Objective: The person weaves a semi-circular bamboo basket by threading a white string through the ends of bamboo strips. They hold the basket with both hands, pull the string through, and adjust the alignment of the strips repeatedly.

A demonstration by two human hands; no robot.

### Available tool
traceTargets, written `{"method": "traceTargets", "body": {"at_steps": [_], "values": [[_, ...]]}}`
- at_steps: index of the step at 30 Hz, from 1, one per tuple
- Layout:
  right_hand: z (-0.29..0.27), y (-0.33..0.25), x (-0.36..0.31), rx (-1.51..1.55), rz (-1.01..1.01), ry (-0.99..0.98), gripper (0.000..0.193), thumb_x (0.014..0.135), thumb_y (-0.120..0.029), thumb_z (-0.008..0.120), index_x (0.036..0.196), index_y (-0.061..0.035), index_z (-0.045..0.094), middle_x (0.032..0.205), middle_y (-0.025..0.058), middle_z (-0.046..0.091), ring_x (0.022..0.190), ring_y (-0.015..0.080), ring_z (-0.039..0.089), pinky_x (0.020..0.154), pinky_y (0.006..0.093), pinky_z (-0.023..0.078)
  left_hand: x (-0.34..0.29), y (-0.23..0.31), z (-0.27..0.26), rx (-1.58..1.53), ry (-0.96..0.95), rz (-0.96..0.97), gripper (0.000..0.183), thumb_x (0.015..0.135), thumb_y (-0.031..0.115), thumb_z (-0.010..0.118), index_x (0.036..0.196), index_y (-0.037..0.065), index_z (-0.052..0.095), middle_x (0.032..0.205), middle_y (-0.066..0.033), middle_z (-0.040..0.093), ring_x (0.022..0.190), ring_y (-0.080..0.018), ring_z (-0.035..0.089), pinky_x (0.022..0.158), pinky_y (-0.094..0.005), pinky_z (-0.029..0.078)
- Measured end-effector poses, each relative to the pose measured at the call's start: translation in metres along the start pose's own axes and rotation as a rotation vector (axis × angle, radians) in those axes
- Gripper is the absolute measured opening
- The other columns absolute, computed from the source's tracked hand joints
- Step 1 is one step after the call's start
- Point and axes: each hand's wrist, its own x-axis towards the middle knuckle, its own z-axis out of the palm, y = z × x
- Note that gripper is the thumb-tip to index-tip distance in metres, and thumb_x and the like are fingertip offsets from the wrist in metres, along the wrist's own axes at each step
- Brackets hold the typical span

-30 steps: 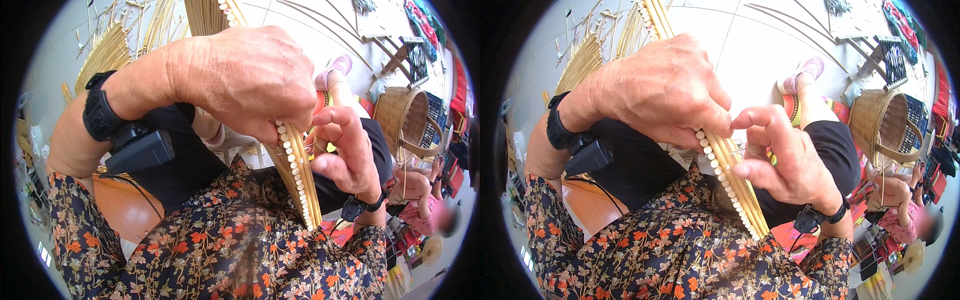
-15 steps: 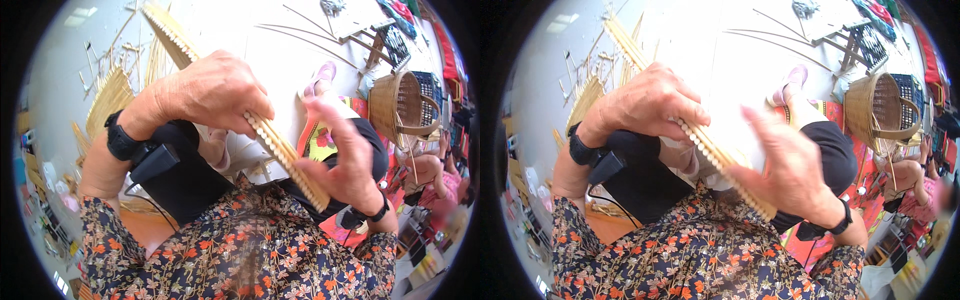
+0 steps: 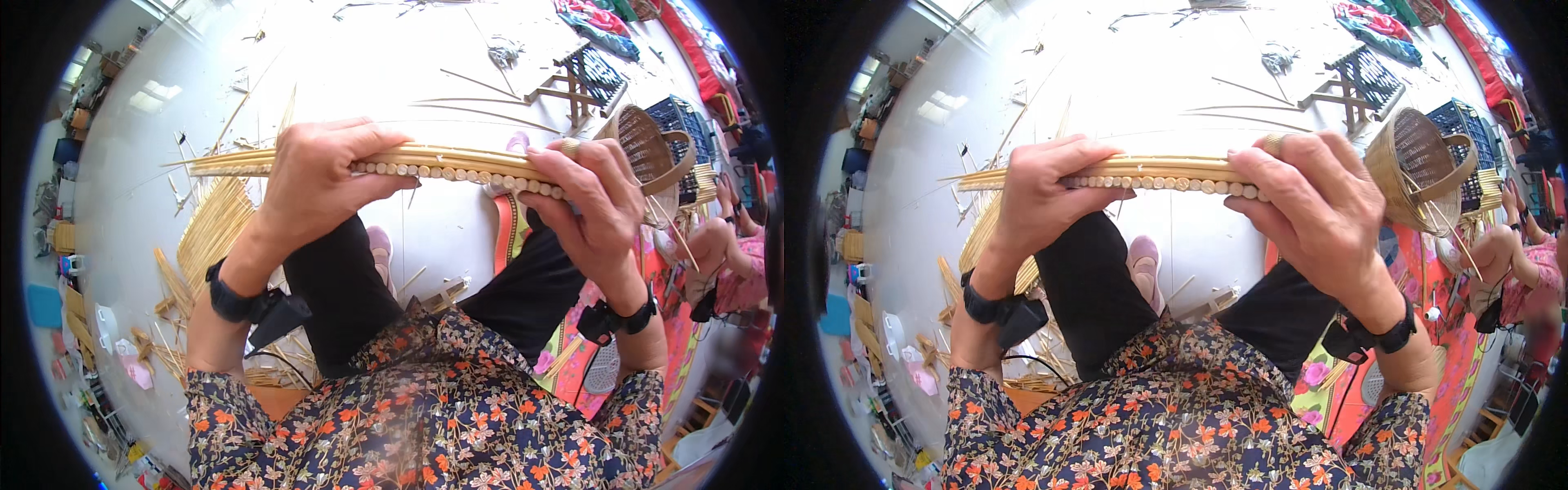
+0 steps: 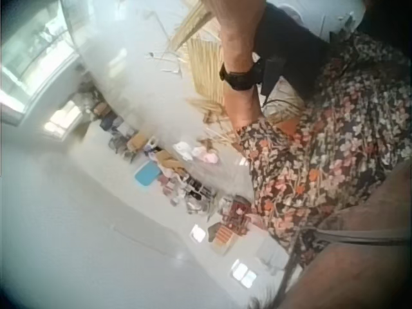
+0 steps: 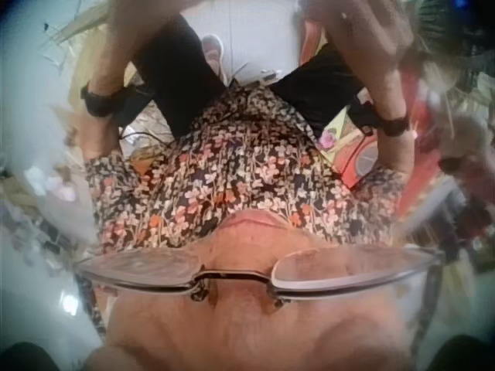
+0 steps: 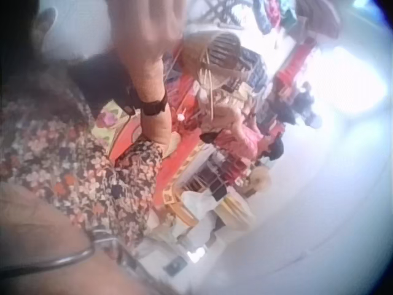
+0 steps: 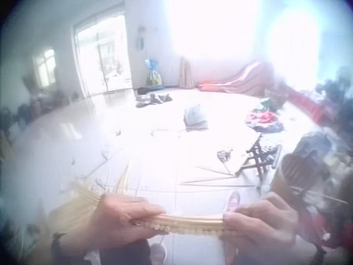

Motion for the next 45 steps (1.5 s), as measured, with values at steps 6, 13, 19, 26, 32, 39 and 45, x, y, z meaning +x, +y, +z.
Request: {"method": "traceTargets", "body": {"at_steps": [6, 13, 19, 26, 32, 39, 45], "values": [[-0.048, 0.030, -0.017, 0.002, -0.096, -0.013, 0.048, 0.080, -0.023, 0.093, 0.125, -0.0110, 0.079, 0.104, 0.0044, 0.074, 0.097, 0.0276, 0.070, 0.093, 0.0482, 0.061, -0.002, 0.058, 0.019, 0.280, 0.161, 0.289, 0.043, 0.083, 0.018, 0.093, 0.122, 0.005, 0.080, 0.093, -0.0087, 0.081, 0.075, -0.0215, 0.076, 0.062, -0.0343, 0.057], [-0.057, 0.015, -0.103, -0.041, 0.159, -0.088, 0.047, 0.078, -0.008, 0.093, 0.122, -0.0169, 0.078, 0.109, 0.0014, 0.074, 0.109, 0.0276, 0.071, 0.111, 0.0573, 0.054, -0.008, 0.066, 0.078, 0.262, 0.038, 0.348, 0.039, 0.091, 0.013, 0.085, 0.127, 0.000, 0.077, 0.118, -0.0147, 0.081, 0.111, -0.0301, 0.080, 0.090, -0.0402, 0.063], [-0.064, -0.043, -0.148, -0.066, 0.407, 0.095, 0.039, 0.087, -0.013, 0.092, 0.124, -0.0119, 0.078, 0.126, 0.0107, 0.076, 0.121, 0.0348, 0.069, 0.101, 0.0538, 0.056, -0.012, 0.066, 0.104, 0.226, 0.025, 0.324, 0.036, 0.092, 0.009, 0.083, 0.127, 0.000, 0.077, 0.126, -0.0179, 0.080, 0.120, -0.0352, 0.079, 0.101, -0.0447, 0.064], [0.005, -0.085, -0.140, 1.132, 1.378, 0.213, 0.029, 0.101, 0.000, 0.078, 0.129, 0.0025, 0.075, 0.121, 0.0099, 0.080, 0.114, 0.0178, 0.074, 0.102, 0.0320, 0.058, -0.005, 0.069, 0.120, 0.224, 0.007, 0.309, 0.045, 0.090, 0.006, 0.081, 0.133, 0.001, 0.077, 0.128, -0.0184, 0.080, 0.121, -0.0364, 0.078, 0.102, -0.0455, 0.065], [0.033, -0.071, -0.134, 1.386, 1.328, 0.432, 0.032, 0.103, -0.001, 0.078, 0.134, 0.0013, 0.074, 0.124, 0.0079, 0.080, 0.115, 0.0143, 0.073, 0.105, 0.0306, 0.058, 0.002, 0.070, 0.132, 0.234, 0.046, 0.341, 0.045, 0.089, 0.006, 0.078, 0.133, 0.007, 0.080, 0.126, -0.0172, 0.080, 0.119, -0.0365, 0.079, 0.098, -0.0455, 0.067], [0.046, -0.059, -0.132, 1.214, 1.213, 0.438, 0.024, 0.100, 0.000, 0.079, 0.124, 0.0015, 0.078, 0.116, 0.0067, 0.082, 0.104, 0.0119, 0.075, 0.094, 0.0292, 0.060, 0.009, 0.072, 0.131, 0.242, 0.085, 0.333, 0.041, 0.089, 0.008, 0.078, 0.130, 0.007, 0.082, 0.123, -0.0169, 0.080, 0.115, -0.0364, 0.080, 0.096, -0.0450, 0.067], [0.054, -0.077, -0.157, 0.721, 0.869, 0.107, 0.007, 0.095, 0.003, 0.077, 0.101, -0.0009, 0.077, 0.098, 0.0047, 0.076, 0.090, 0.0144, 0.073, 0.080, 0.0326, 0.056, 0.028, 0.066, 0.112, 0.221, 0.205, 0.256, 0.048, 0.087, -0.002, 0.082, 0.134, 0.004, 0.079, 0.114, -0.0175, 0.081, 0.104, -0.0336, 0.082, 0.085, -0.0412, 0.067]]}}
